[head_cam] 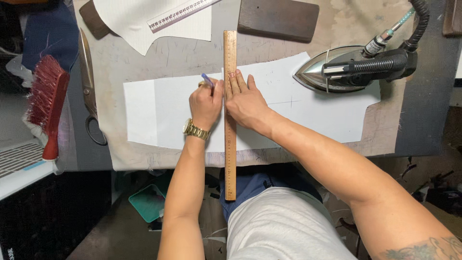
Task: The person draws reference lines on white pattern paper using a ruler and pen, then transfers the pattern to blue fabric with chalk and cuts the fabric with shears.
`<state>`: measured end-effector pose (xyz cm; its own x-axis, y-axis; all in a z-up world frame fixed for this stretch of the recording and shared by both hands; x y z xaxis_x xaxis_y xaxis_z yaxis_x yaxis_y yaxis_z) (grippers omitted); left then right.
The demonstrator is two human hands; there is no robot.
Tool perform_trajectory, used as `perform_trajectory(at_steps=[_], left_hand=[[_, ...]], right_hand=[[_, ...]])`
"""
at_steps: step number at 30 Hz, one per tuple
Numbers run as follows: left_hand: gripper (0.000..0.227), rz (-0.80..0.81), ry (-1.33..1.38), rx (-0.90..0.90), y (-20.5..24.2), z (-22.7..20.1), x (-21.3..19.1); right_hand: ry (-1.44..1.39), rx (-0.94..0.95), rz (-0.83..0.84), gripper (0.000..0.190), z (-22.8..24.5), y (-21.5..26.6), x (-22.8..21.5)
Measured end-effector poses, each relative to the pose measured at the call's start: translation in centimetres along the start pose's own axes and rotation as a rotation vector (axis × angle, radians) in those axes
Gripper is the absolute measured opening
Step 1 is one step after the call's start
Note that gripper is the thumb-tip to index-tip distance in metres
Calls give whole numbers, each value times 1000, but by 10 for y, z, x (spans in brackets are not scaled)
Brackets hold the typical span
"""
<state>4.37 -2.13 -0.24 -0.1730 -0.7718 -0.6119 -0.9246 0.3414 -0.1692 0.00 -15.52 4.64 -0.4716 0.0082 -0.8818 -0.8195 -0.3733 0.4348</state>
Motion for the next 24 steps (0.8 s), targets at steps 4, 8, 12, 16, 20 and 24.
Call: perform_trajectory(at_steps=[4,8,12,16,20,24], left_hand=[[42,-72,68,-42,-22,-4,6],[35,-87,60,-31,-15,-1,6],[37,-100,32,-43,-24,5,11],[39,-130,61,-83,-46,10,19],[38,-123,66,-55,-38,8,20],[41,-24,64,-86,-6,-7,6]], right_hand=[[2,1,-12,60,0,0,1],[-4,-4,-13,58,-1,0,-1],[-8,0,-3,58,-1,-1,0],[8,4,-19,62,-2,-1,4],[-1,-4,-3,56,0,1,0],[-5,-18,3,55,0,3,-8]])
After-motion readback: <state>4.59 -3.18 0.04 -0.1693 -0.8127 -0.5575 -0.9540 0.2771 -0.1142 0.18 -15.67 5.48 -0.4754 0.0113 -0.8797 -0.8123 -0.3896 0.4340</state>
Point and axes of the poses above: each hand's wrist, its own y-axis away from the middle knuckle, its own x-axis out of the palm, z = x × y, the point moved 2 cm from there along -y, towards the middle knuckle, and after that the axes turned 3 degrees about -y, right-handed, at the moved point
